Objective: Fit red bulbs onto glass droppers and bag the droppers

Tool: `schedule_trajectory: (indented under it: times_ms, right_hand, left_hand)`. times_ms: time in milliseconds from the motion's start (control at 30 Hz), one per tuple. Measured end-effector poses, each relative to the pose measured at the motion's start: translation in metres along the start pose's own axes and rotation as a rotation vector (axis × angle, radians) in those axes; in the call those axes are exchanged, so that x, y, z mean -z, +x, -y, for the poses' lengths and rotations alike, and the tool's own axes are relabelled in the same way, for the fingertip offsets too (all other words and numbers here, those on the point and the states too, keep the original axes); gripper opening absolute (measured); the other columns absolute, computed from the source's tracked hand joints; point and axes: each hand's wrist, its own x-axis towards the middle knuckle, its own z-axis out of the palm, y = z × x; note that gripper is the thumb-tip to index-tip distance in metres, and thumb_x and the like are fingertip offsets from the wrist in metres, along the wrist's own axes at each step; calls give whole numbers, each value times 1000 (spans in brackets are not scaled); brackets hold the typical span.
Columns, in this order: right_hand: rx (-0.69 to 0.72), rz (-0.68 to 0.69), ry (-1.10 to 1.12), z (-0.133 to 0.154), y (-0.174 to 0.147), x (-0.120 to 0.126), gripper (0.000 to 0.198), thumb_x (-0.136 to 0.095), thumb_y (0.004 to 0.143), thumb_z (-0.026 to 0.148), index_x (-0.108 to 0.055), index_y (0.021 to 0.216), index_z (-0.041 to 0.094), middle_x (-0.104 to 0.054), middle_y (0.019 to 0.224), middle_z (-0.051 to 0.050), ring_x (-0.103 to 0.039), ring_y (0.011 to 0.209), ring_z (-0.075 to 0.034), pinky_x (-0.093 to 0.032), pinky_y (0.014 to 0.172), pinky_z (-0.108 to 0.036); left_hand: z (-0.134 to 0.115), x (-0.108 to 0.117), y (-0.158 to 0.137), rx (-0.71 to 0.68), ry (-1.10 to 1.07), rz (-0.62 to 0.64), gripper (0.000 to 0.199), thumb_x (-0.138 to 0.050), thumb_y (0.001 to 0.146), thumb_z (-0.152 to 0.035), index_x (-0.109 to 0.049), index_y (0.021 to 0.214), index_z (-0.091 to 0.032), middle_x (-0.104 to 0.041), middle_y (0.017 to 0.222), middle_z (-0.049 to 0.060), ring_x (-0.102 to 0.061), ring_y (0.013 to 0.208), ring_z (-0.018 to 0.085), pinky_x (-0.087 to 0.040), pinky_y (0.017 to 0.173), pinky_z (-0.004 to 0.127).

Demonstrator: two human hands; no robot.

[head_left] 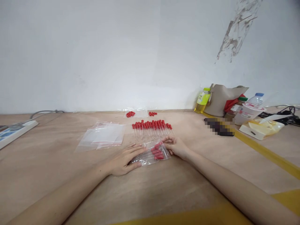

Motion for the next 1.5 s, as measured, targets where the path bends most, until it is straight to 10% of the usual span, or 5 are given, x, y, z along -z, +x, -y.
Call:
schedule_trajectory:
  times_ms: [700, 1267, 1500]
  right_hand:
    - [-128, -236, -159, 7, 6, -8, 14, -53, 74, 25, -44, 66, 17, -48, 44, 8, -35, 25, -2, -23, 24, -13]
    - [-187, 94, -211, 15, -6, -11, 18, -57, 70, 33, -52, 64, 16, -38, 30, 10, -29, 25, -4, -18, 26, -14]
    - [-197, -133, -244, 11, 4, -6, 21, -63, 65, 33, -51, 72, 17, -37, 32, 11, -26, 24, -4, -15, 26, -16]
  left_hand:
    - [-1, 1, 0, -11, -40, -28, 50, -38, 87, -39, -25, 134, -28, -33, 137, 3, -27, 126, 22, -21, 105, 42]
    - [-1, 1, -1, -13, -17, -19, 50, -38, 88, -38, -23, 135, -28, -33, 137, 3, -27, 126, 21, -20, 105, 43]
    - [0, 0, 0, -24, -45, -39, 51, -40, 87, -39, -24, 134, -28, -34, 136, 3, -29, 125, 22, -21, 105, 43]
